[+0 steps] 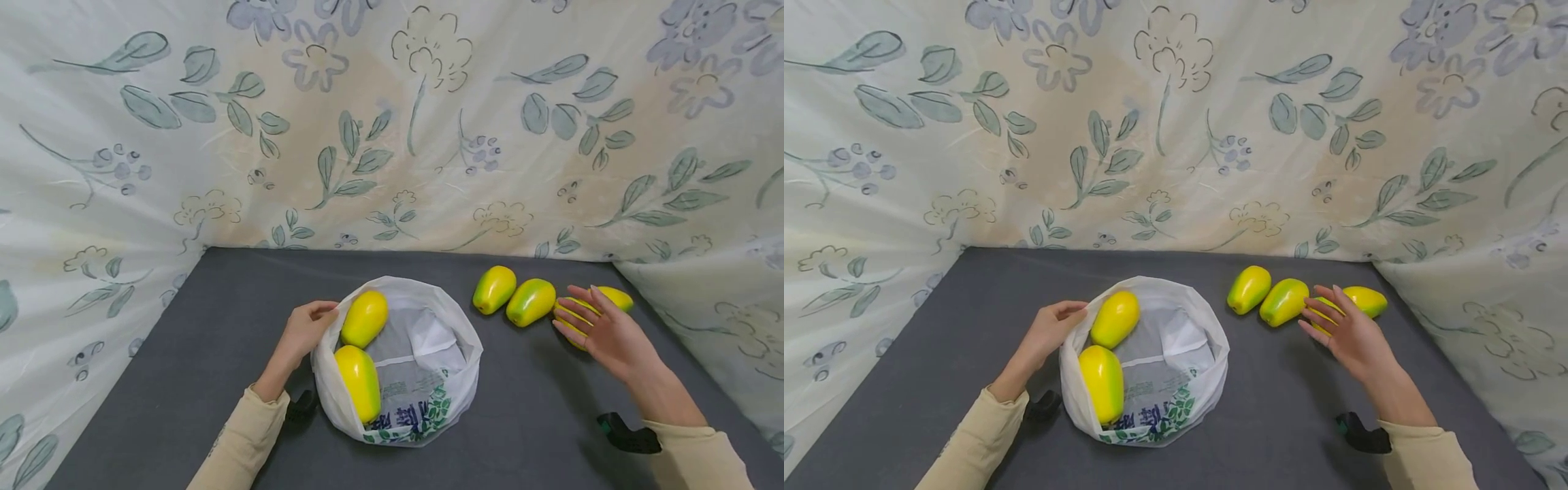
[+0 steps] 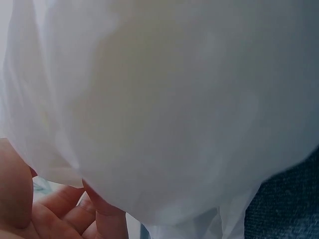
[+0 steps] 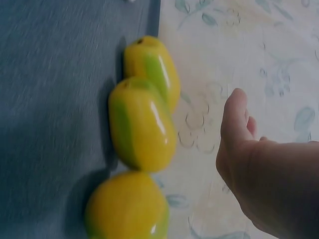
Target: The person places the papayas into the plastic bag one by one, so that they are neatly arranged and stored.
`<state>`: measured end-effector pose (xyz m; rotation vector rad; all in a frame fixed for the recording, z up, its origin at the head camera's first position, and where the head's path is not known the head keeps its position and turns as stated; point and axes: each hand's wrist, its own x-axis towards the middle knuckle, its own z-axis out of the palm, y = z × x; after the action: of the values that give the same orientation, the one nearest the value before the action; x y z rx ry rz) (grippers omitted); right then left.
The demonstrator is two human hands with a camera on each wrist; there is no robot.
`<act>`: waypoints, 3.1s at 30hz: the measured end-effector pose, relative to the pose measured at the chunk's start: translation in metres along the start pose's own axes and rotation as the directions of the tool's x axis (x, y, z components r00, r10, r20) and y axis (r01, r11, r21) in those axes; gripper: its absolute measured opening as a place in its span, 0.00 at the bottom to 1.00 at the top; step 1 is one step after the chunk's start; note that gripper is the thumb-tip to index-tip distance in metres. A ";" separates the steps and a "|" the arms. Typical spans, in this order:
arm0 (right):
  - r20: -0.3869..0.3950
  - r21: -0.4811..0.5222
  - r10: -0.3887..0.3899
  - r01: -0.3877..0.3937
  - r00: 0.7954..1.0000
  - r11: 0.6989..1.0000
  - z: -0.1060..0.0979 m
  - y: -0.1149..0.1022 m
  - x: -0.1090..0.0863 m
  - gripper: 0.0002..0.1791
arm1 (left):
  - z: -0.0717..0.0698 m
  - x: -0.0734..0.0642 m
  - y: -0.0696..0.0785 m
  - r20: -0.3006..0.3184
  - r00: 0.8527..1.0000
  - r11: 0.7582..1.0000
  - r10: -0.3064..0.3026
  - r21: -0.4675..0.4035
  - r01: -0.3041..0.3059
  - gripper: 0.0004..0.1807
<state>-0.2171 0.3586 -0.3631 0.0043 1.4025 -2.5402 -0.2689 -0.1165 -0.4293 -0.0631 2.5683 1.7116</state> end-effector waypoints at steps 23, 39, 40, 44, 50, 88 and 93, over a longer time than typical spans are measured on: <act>-0.235 -0.018 -0.118 0.117 0.965 0.993 -0.111 -0.010 -0.009 0.15 | 0.000 -0.001 0.000 -0.007 1.000 1.000 0.014 -0.011 -0.014 0.17; -0.581 -0.392 -0.174 -0.086 0.795 0.916 -0.140 0.006 0.005 0.34 | 0.002 0.000 0.000 -0.005 1.000 1.000 0.015 -0.003 -0.015 0.17; -0.594 -0.415 -0.167 -0.123 0.787 0.901 -0.141 0.007 0.007 0.40 | 0.002 0.000 0.001 -0.004 1.000 1.000 0.015 -0.003 -0.015 0.17; -0.634 -0.447 -0.122 -0.233 0.764 0.864 -0.145 0.007 0.015 0.56 | 0.002 0.000 0.002 -0.008 1.000 1.000 0.012 0.001 -0.012 0.17; -0.628 -0.494 -0.052 -0.346 0.777 0.798 -0.126 0.005 0.014 0.59 | 0.002 0.000 0.001 -0.005 1.000 1.000 0.011 0.004 -0.011 0.17; -0.489 -0.558 -0.017 -0.297 0.872 0.775 -0.084 0.004 -0.001 0.62 | 0.000 0.001 -0.001 -0.008 1.000 1.000 0.028 0.005 -0.028 0.17; -0.479 -0.547 -0.023 -0.278 0.877 0.789 -0.080 0.001 -0.003 0.61 | 0.000 0.001 -0.001 -0.008 1.000 1.000 0.025 -0.002 -0.025 0.17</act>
<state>-0.2234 0.4252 -0.4062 0.6168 2.2544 -1.9256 -0.2702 -0.1172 -0.4301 -0.0380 2.5838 1.7254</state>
